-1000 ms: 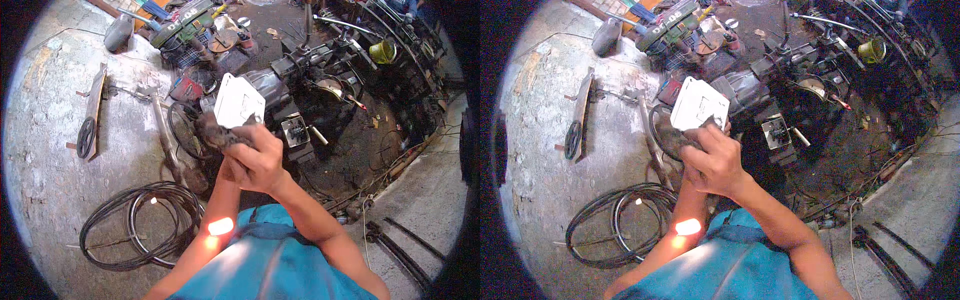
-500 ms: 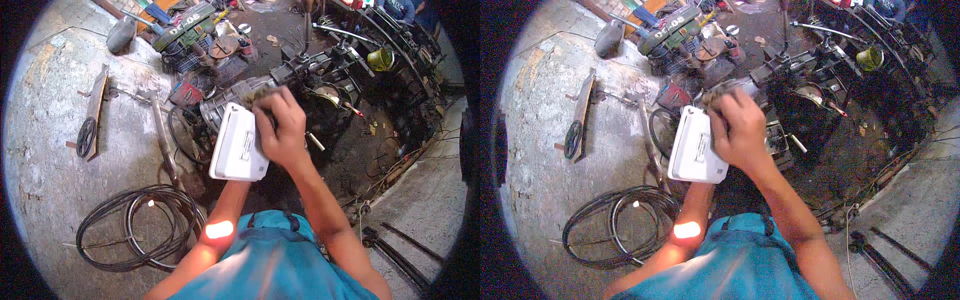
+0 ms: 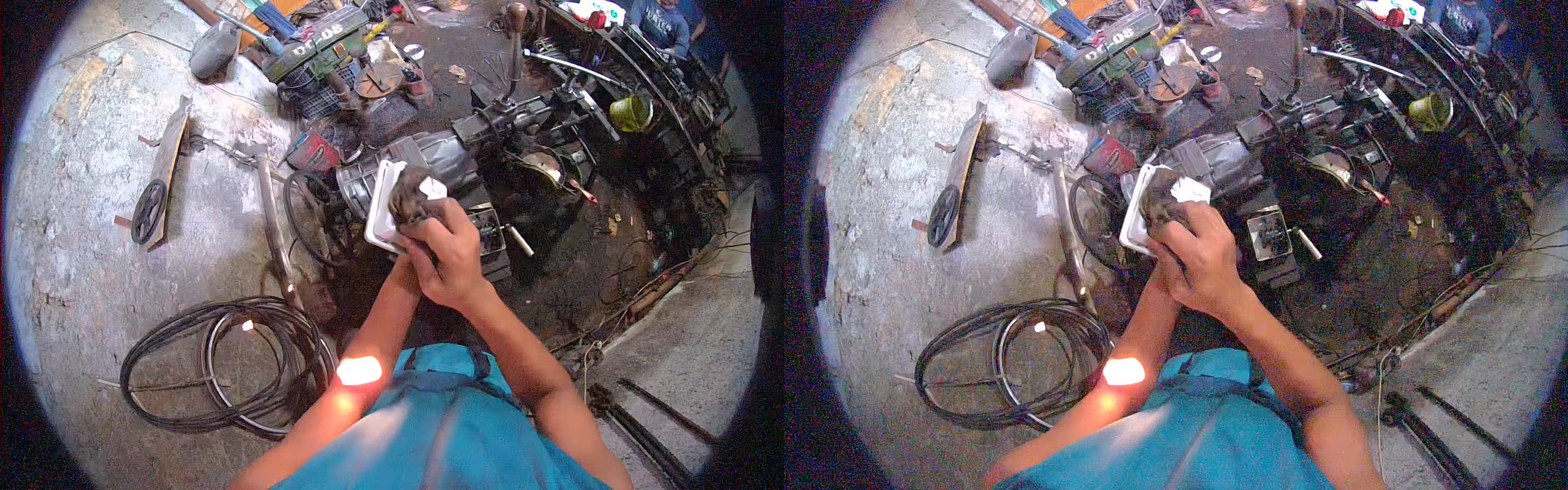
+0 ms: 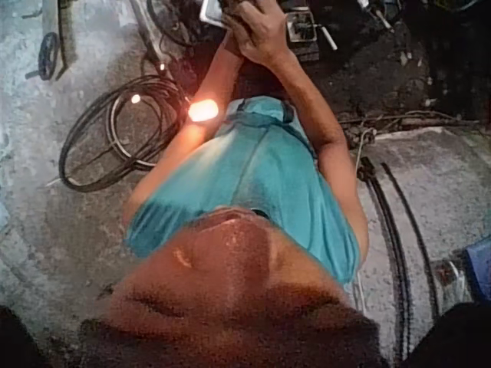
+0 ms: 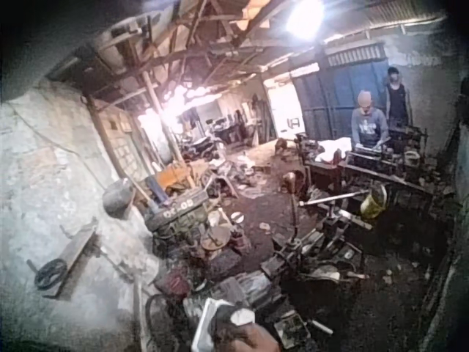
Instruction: The recorder is cleaning and marking a white control or electrical box attached to a large metal lathe.
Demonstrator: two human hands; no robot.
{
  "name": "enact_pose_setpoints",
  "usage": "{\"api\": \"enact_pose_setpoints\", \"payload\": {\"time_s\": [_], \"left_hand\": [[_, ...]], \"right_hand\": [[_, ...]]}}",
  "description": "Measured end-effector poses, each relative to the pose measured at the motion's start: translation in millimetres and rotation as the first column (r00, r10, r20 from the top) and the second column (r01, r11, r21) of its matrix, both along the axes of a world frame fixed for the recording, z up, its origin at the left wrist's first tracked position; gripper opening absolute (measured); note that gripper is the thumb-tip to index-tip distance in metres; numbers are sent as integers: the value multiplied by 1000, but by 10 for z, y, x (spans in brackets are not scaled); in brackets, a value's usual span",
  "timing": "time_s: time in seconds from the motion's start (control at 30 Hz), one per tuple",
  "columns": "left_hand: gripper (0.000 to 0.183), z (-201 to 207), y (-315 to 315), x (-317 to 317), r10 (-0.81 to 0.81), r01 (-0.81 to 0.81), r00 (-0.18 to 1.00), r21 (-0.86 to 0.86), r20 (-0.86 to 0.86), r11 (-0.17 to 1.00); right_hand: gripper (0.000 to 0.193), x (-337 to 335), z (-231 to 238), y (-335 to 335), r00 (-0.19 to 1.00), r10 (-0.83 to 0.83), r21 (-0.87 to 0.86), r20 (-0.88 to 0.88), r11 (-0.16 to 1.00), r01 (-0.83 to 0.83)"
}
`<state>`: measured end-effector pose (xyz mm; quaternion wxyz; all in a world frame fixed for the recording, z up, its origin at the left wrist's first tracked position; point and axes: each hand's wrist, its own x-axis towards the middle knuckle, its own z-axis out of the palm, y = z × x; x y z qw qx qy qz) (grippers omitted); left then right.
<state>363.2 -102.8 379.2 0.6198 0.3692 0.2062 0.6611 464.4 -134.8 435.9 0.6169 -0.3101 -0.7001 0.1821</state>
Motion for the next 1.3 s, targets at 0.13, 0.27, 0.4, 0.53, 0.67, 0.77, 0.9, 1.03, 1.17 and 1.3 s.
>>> {"api": "enact_pose_setpoints", "payload": {"time_s": [0.13, 0.27, 0.4, 0.53, 0.67, 0.77, 0.9, 1.03, 1.17, 1.3], "left_hand": [[38, -26, -51, 4, -24, 24, 995, 7, 99, 1000], [39, 56, 112, -66, -47, 34, 981, 69, 189, 997], [40, 15, 68, -51, -77, 57, 956, 78, 284, 995], [41, 34, 133, -73, -118, 84, 925, 108, 362, 991], [41, 12, 180, -42, -161, 113, 882, 133, 442, 985], [42, 12, 223, -48, -196, 136, 843, 155, 501, 979], [43, 12, 257, -66, -234, 148, 784, 192, 575, 970], [44, -43, 247, -131, -257, 155, 718, 212, 646, 965], [45, -62, 272, -235, -279, 149, 650, 242, 707, 959], [46, -67, 362, -306, -318, 141, 574, 292, 754, 946]], "right_hand": [[26, -68, 243, 175, 947, -29, 193, 320, 980, -35], [30, 131, 4, -17, 942, -92, 242, 322, 970, 12], [28, 236, -124, -55, 936, -97, 233, 338, 972, 16], [28, 322, -385, -76, 946, -94, 263, 311, 965, 9], [28, 283, -289, -55, 961, -182, 243, 209, 961, 129], [29, 139, 189, 100, 954, -171, 280, 246, 955, 99], [28, 243, 78, 17, 968, -122, 217, 221, 973, 74], [25, 62, 134, 101, 996, -83, 131, -19, 988, 84], [21, -62, 393, 31, 997, -38, 5, -73, 999, 38], [20, 32, 115, -79, 983, -178, -85, -49, 981, 173]]}}
